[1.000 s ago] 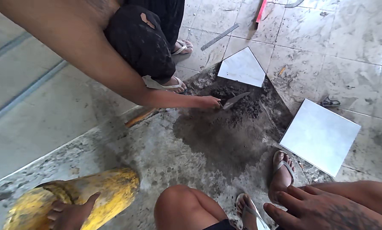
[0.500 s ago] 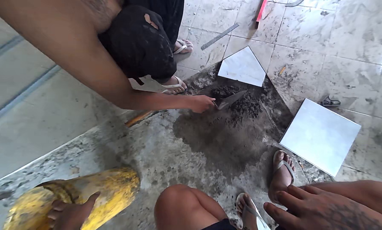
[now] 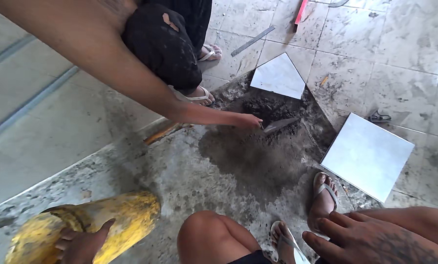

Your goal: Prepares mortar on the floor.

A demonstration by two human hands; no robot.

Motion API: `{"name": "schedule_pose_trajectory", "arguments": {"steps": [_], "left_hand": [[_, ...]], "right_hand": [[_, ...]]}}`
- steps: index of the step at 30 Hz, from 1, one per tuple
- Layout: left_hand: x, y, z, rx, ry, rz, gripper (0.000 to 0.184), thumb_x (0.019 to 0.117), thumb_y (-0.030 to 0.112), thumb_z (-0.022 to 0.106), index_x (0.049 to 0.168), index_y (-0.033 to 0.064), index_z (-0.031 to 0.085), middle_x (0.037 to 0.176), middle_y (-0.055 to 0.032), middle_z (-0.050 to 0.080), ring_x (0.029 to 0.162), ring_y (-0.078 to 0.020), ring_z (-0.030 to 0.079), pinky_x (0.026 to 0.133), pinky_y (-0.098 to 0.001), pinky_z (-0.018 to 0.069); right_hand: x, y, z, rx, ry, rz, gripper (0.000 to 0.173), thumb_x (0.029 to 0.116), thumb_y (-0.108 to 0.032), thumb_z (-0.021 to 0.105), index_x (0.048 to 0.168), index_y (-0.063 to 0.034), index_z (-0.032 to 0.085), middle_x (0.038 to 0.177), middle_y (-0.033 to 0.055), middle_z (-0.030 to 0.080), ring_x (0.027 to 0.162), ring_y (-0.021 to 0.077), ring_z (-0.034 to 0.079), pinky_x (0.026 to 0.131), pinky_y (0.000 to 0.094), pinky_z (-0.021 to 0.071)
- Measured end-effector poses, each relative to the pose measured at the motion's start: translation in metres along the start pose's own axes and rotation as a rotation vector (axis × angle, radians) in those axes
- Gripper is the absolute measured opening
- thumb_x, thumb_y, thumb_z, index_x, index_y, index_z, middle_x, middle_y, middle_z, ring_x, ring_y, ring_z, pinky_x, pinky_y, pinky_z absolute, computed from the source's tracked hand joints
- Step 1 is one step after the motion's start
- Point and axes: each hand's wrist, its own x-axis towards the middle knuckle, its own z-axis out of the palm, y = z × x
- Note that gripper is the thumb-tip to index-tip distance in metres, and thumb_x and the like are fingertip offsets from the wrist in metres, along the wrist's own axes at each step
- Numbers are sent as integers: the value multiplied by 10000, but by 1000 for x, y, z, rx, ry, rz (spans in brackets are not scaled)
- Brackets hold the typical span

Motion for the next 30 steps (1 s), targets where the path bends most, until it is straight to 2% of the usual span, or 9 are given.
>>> {"name": "schedule_pose_trajectory", "arguments": {"steps": [6,13,21,30], "left_hand": [[0,1,0,5,2,1,1140,858,569,734,1662,120,60,1687,-277,106,1510,-481,263,1160,-644,333],[2,-1,1,-5,3,9,1161,850,569,743,1660,103,53,1686,-289,91,1519,-494,230,1163,-667,313],[0,0,1,-4,10,1,1170,834,574,752,1661,114,63,1687,-276,109,1508,-482,269,1156,-650,337],[-1,1,2,-14,13,-10,1173,842,574,747,1661,112,45,1691,-280,71,1514,-492,247,1156,-649,335]], "right_hand": [[0,0,-1,16,-19,12,448,1098,-329,438,1428,-51,557,1243,240,637,1091,437,645,804,549,536],[0,-1,1,6,5,3,439,1102,-315,427,1424,-48,562,1243,239,639,1073,438,653,788,546,540],[-1,-1,0,15,-8,9,439,1102,-311,426,1427,-47,560,1238,241,638,1070,436,651,787,547,536],[0,-1,0,17,-7,5,448,1105,-324,420,1428,-47,559,1232,240,638,1066,435,651,791,552,534]]}}
